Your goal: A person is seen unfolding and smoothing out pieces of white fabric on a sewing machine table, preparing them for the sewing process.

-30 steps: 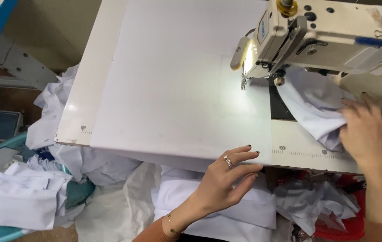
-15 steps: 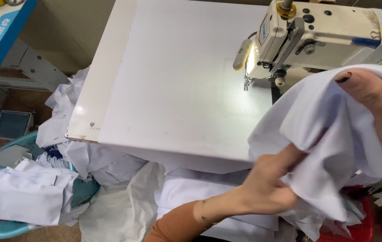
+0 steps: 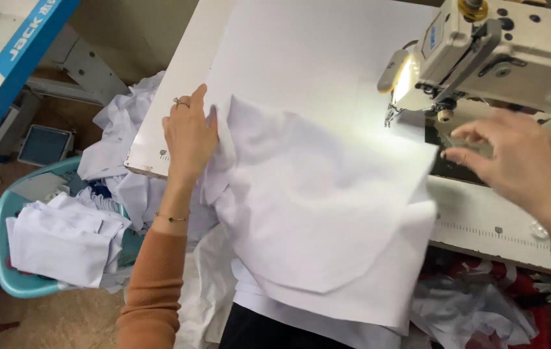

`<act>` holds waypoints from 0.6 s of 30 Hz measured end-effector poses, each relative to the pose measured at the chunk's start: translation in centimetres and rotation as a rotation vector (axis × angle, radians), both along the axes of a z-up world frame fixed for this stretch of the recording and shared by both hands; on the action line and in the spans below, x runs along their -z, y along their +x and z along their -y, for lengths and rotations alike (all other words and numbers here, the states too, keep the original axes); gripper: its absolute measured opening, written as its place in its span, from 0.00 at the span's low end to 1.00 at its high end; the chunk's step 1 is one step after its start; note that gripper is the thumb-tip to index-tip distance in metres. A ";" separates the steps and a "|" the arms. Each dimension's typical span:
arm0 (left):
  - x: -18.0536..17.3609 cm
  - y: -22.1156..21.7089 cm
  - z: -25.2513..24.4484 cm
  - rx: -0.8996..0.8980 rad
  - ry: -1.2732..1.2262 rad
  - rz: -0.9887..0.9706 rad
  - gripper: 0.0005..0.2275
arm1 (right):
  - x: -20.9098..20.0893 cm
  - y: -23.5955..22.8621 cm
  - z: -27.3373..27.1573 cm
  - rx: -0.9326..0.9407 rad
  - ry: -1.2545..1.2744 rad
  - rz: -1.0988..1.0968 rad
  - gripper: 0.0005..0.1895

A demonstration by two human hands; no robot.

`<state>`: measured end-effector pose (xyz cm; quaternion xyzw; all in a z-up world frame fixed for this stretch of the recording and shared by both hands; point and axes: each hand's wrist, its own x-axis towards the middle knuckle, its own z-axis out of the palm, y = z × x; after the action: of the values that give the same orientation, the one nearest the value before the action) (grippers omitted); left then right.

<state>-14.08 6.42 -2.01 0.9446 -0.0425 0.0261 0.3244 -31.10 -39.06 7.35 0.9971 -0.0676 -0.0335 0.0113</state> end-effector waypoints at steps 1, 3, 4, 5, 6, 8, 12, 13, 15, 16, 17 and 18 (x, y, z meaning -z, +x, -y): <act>1.0 -0.3 -0.9 0.031 0.116 0.152 0.21 | 0.6 -1.1 -0.5 -0.061 0.121 0.019 0.20; 2.0 -1.9 -2.8 0.060 0.232 0.295 0.23 | 2.4 -3.5 -1.1 -0.125 0.245 0.033 0.19; 2.1 -3.3 -3.6 0.047 0.180 0.489 0.21 | 3.7 -4.9 -1.2 -0.254 0.335 0.121 0.14; 2.2 -4.6 -4.3 0.038 0.125 0.682 0.19 | 5.0 -6.5 -1.0 -0.377 0.427 0.214 0.09; 3.1 -6.5 -4.4 0.038 0.124 0.676 0.19 | 5.8 -7.8 -1.6 -0.376 0.427 0.208 0.09; 4.8 -10.4 -4.6 -0.161 -0.113 0.867 0.10 | 7.2 -10.5 -2.8 -0.292 0.571 0.258 0.07; 11.6 -17.9 -2.6 -0.204 -0.240 0.748 0.08 | 11.4 -14.4 -6.9 0.033 0.753 0.288 0.01; 13.4 -19.7 -1.8 -0.100 -0.166 0.804 0.11 | 12.9 -14.9 -7.9 0.290 0.922 0.136 0.03; 15.4 -22.1 0.4 0.004 -0.090 0.854 0.15 | 15.9 -15.3 -9.8 0.555 1.078 -0.025 0.05; 15.7 -22.7 1.8 0.095 0.001 0.907 0.12 | 17.4 -15.3 -10.8 0.645 1.183 -0.130 0.08; 15.9 -23.3 3.3 0.185 0.094 0.960 0.10 | 18.9 -15.1 -11.8 0.732 1.287 -0.238 0.11; 17.1 -23.5 4.4 0.181 0.096 0.958 0.10 | 20.8 -15.2 -12.8 0.729 1.285 -0.242 0.11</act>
<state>-37.59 2.06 -19.08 0.8328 -0.2700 0.4275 0.2254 -46.28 -26.25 -13.46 0.7109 -0.3594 -0.1773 -0.5780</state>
